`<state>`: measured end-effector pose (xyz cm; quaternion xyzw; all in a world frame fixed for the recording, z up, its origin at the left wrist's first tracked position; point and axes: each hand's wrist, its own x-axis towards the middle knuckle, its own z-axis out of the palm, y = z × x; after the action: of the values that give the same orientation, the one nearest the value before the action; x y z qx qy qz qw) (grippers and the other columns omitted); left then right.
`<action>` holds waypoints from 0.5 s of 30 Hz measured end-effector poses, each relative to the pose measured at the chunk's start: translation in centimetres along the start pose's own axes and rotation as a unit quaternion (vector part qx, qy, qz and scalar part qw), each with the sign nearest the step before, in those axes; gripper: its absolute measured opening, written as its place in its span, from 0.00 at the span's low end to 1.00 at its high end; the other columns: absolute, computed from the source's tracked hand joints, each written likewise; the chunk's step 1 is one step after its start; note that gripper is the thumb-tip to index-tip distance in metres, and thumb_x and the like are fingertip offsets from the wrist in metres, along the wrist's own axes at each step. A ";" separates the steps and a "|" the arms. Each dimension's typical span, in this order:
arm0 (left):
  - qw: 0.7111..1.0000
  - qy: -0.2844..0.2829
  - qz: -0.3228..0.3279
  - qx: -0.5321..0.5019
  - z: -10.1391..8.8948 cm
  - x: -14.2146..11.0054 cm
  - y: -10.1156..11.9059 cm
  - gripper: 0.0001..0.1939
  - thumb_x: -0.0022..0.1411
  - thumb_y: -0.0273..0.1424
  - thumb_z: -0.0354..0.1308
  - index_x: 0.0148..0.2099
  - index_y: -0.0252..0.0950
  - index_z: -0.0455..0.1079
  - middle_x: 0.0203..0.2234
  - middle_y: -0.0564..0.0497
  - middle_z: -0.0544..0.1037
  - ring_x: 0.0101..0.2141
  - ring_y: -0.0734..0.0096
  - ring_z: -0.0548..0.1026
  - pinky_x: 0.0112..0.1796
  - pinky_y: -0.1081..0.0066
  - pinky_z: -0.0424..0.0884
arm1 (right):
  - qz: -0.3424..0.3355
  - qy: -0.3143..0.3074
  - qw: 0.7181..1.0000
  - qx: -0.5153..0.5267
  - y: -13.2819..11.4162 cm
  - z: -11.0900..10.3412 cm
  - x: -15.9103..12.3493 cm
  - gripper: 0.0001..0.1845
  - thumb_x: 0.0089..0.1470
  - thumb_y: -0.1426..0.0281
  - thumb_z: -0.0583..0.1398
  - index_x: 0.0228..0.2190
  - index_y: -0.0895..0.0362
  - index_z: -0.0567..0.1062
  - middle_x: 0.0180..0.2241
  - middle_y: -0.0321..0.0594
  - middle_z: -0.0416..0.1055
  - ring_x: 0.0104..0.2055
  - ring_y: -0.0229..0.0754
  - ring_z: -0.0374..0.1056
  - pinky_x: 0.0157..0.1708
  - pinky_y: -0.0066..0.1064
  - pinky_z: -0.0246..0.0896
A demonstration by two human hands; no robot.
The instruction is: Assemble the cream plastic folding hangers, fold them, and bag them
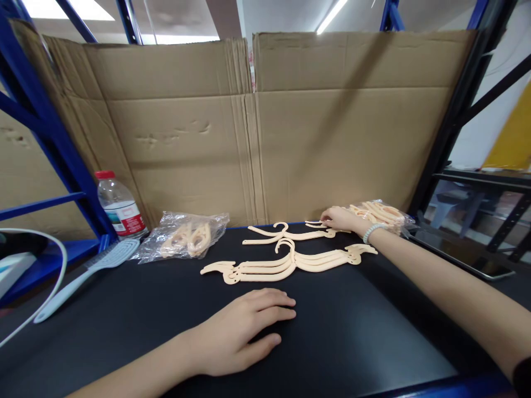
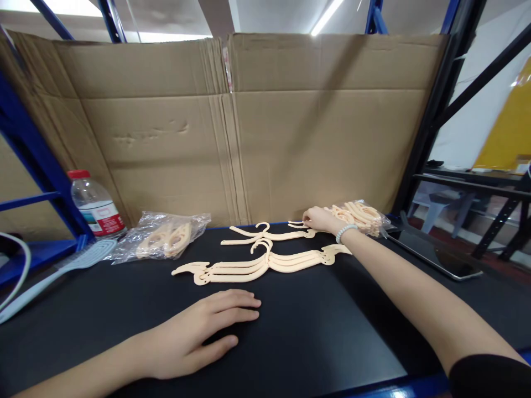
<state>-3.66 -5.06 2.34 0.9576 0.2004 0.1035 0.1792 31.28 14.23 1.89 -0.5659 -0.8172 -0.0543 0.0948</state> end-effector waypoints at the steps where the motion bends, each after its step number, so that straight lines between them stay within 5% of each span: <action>1: 1.000 -0.001 0.000 0.000 0.0 0.0 0.0 0.23 0.64 0.27 0.52 0.60 0.42 0.63 0.58 0.47 0.67 0.58 0.61 0.64 0.58 0.61 0.62 | -0.006 -0.002 1.000 0.000 0.1 0.1 0.2 0.10 0.51 0.72 0.59 0.35 0.58 0.80 0.36 0.45 0.78 0.37 0.46 0.73 0.35 0.30 0.62; 8: 1.000 0.010 0.010 -0.020 0.0 0.1 -0.2 0.23 0.63 0.26 0.52 0.60 0.42 0.63 0.58 0.45 0.68 0.58 0.58 0.65 0.58 0.58 0.62 | -0.049 0.005 0.999 0.012 0.5 1.0 0.6 0.07 0.50 0.70 0.61 0.30 0.55 0.81 0.33 0.42 0.78 0.37 0.44 0.71 0.37 0.28 0.61; 15: 0.999 0.027 0.018 -0.031 0.3 0.1 -0.5 0.22 0.63 0.26 0.54 0.59 0.41 0.65 0.56 0.45 0.70 0.57 0.58 0.66 0.57 0.59 0.62 | -0.079 0.076 0.992 0.056 -0.5 0.4 0.8 0.07 0.46 0.75 0.61 0.24 0.56 0.81 0.30 0.44 0.76 0.38 0.46 0.68 0.40 0.33 0.62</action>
<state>-3.71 -4.68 1.91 0.9520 0.1844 0.1382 0.2017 30.53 14.90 1.68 -0.4875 -0.8515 -0.0588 0.1839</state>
